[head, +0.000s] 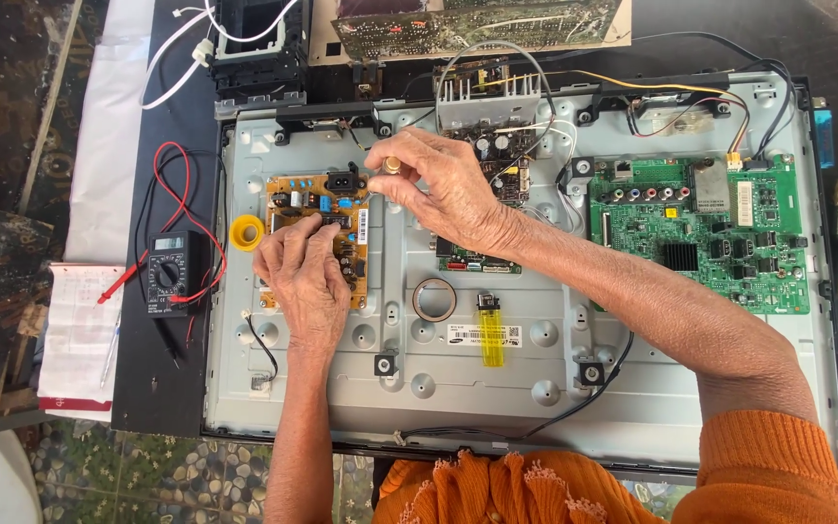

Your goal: Routing and connecting internal cables and wires within a television chassis during repair.

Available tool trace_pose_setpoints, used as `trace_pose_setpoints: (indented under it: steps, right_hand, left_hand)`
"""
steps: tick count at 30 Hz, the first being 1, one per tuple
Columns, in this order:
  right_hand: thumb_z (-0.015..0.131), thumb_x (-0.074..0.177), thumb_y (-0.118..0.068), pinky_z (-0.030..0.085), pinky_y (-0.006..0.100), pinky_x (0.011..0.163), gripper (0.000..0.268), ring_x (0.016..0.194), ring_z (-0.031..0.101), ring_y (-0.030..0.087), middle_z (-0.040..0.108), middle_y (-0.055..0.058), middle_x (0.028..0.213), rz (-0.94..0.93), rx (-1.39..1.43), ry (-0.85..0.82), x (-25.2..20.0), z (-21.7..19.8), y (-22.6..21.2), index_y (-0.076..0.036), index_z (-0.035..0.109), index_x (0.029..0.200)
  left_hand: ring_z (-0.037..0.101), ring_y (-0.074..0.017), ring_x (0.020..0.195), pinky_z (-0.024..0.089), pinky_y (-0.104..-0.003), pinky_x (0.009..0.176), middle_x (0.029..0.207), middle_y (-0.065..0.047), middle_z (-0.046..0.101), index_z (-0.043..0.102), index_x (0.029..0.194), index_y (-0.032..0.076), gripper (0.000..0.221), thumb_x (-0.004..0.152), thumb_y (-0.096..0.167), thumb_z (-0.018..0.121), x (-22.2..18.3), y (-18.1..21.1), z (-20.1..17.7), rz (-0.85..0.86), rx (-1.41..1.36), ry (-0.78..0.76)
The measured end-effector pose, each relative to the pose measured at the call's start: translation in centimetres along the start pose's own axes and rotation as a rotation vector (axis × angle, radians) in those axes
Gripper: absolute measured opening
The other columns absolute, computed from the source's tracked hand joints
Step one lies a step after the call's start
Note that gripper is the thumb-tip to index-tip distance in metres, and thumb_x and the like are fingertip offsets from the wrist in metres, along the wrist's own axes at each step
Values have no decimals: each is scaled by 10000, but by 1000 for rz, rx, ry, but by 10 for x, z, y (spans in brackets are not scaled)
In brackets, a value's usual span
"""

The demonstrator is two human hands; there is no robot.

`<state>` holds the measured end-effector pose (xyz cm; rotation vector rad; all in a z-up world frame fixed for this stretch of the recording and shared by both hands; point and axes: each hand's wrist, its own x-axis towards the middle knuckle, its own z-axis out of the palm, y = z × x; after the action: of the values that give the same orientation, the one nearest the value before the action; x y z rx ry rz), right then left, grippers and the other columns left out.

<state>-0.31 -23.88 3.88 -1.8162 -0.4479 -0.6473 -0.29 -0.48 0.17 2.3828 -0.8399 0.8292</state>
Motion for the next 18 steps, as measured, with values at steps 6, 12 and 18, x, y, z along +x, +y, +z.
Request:
trace_pose_setpoints:
  steps: [6, 12, 18]
  right_hand:
    - [742, 1005, -155, 569, 302, 751, 141, 770, 661, 195, 621, 73, 848, -15, -33, -1, 3, 0, -7, -127, 676, 1127]
    - [742, 1007, -160, 570, 305, 748, 123, 767, 672, 198, 638, 68, 843, -18, -30, -26, 3, 2, -15, -136, 678, 1108]
    - [739, 1010, -154, 565, 286, 759, 107, 768, 657, 170, 629, 61, 833, -7, 36, -59, -1, 5, -25, -126, 688, 1101]
  left_hand:
    - [541, -256, 1104, 326, -449, 1045, 1178, -35, 650, 717, 1085, 139, 255, 971, -21, 555, 0, -1, 1, 12, -11, 16]
    - [531, -256, 1103, 322, -459, 1059, 1183, -38, 649, 713, 1079, 130, 240, 991, -8, 538, 0, -2, 1, 10, -11, 21]
    - [528, -262, 1099, 323, -473, 1061, 1183, -48, 647, 707, 1076, 118, 252, 976, -34, 533, 3, 1, -3, 9, -9, 14]
